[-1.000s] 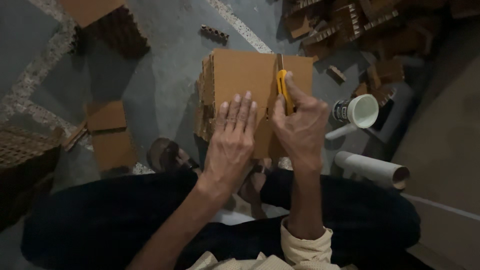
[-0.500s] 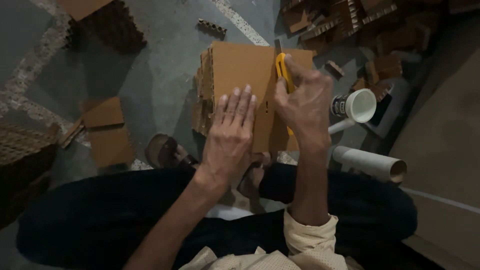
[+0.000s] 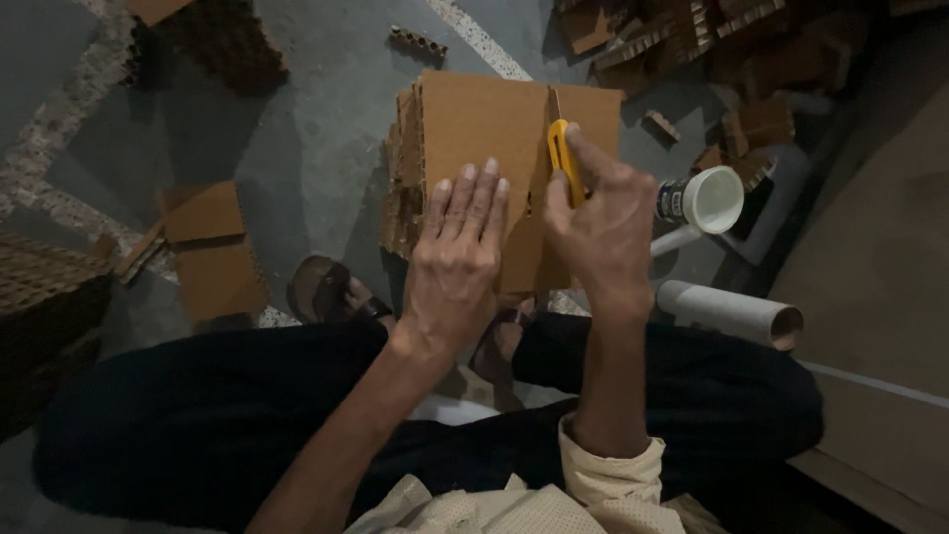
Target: The person sits on the floor and uses a yellow utility knife to cut a stack of cardboard sheets into smaller rectangular pieces. The cut pieces are separated and placed aside as the task continues.
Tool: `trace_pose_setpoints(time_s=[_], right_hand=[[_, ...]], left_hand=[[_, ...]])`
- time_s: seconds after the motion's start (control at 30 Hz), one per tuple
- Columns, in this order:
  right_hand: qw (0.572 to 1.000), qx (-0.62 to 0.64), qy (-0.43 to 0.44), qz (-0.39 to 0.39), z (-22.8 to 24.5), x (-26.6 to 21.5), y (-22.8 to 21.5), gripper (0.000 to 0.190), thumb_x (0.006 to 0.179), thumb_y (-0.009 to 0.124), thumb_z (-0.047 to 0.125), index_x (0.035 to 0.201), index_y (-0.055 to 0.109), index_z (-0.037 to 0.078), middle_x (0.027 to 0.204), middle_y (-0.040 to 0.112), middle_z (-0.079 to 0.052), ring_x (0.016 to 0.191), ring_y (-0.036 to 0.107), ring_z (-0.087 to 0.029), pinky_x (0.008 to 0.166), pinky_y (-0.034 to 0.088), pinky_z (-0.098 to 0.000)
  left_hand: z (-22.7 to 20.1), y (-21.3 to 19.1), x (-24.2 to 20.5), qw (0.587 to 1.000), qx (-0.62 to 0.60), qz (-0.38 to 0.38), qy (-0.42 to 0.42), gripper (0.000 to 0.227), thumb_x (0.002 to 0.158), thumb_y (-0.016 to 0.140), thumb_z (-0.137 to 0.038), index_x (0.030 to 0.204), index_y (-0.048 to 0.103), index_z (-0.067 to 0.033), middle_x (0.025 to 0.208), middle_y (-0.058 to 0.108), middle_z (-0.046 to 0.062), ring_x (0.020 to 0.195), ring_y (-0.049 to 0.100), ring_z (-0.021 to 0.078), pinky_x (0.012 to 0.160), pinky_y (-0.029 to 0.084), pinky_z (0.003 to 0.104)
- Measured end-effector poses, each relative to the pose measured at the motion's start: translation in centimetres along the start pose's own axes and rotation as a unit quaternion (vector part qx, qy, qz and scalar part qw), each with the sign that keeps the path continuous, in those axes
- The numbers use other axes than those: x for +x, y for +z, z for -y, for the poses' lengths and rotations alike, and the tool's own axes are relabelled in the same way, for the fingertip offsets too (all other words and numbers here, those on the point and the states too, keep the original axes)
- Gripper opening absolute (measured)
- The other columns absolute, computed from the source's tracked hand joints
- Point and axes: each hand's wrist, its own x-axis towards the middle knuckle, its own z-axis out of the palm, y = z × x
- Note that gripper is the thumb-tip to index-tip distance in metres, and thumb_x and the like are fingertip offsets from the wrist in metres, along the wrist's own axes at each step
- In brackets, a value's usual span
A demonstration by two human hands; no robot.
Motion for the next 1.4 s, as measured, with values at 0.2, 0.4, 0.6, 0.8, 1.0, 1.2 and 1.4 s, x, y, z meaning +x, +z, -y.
trace_pose_setpoints(time_s=[0.2,0.4,0.6,0.8,1.0,1.2,1.4], right_hand=[[0.998,-0.010,0.051,0.023,0.5,-1.5,-0.4,0.046,0.089,0.065,0.003,0.135,0.065,-0.003,0.093,0.076,-0.026,0.073,0.077,-0.029,0.064,0.065,-0.0363],[0.999,-0.012,0.035,0.029,1.1,-4.9,-1.4,0.045,0.093,0.065,0.003,0.137,0.064,-0.002,0.093,0.076,-0.025,0.071,0.077,-0.027,0.063,0.064,-0.0352],[0.998,0.014,0.062,0.018,1.8,-7.7,-1.8,0.046,0.089,0.067,0.003,0.134,0.066,-0.003,0.092,0.075,-0.028,0.074,0.079,-0.027,0.064,0.063,-0.0358],[0.997,0.012,0.073,0.030,2.7,-10.3,-2.5,0.045,0.088,0.068,0.004,0.133,0.066,-0.003,0.085,0.075,-0.025,0.069,0.078,-0.025,0.061,0.062,-0.0333],[0.995,0.014,0.092,0.042,2.8,-12.2,-2.8,0.047,0.087,0.069,0.002,0.134,0.065,-0.004,0.071,0.072,-0.022,0.056,0.074,-0.021,0.052,0.059,-0.0332],[0.995,0.012,0.087,0.051,2.2,-14.5,-3.0,0.045,0.087,0.068,0.002,0.132,0.065,-0.006,0.074,0.074,-0.020,0.057,0.075,-0.020,0.051,0.060,-0.0300],[0.993,0.015,0.099,0.056,2.4,-15.6,-3.5,0.046,0.087,0.069,0.002,0.131,0.065,-0.005,0.074,0.075,-0.020,0.057,0.075,-0.020,0.050,0.060,-0.0290]], left_hand=[[-0.1,0.6,0.1,0.999,0.035,-0.004,0.004,0.060,0.091,0.061,-0.004,0.149,0.051,0.0056,0.160,0.044,0.022,0.151,0.038,0.0330,0.128,0.025,0.047],[0.0,0.7,0.2,0.999,0.048,-0.007,-0.003,0.061,0.095,0.066,-0.014,0.151,0.050,0.0037,0.162,0.043,0.020,0.152,0.038,0.0308,0.130,0.023,0.045],[-0.1,0.7,0.3,0.998,-0.061,0.000,-0.015,0.078,0.089,0.074,-0.033,0.147,0.048,0.0122,0.158,0.042,0.028,0.149,0.037,0.0377,0.126,0.024,0.050],[0.1,1.5,0.1,1.000,0.024,-0.017,-0.005,0.072,0.096,0.073,-0.029,0.153,0.047,0.0068,0.163,0.040,0.023,0.153,0.037,0.0336,0.130,0.023,0.047],[-0.1,0.9,0.2,0.999,-0.035,-0.003,-0.008,0.088,0.093,0.073,-0.049,0.150,0.044,0.0122,0.159,0.039,0.028,0.150,0.036,0.0380,0.127,0.021,0.049],[-0.3,0.1,0.6,0.998,-0.064,0.009,-0.012,0.109,0.081,0.070,-0.065,0.148,0.043,0.0163,0.158,0.038,0.031,0.149,0.033,0.0407,0.125,0.020,0.051],[-0.1,0.6,0.2,0.999,-0.035,0.004,-0.003,0.088,0.098,0.069,-0.049,0.151,0.042,0.0148,0.161,0.037,0.030,0.152,0.032,0.0398,0.128,0.019,0.052]])
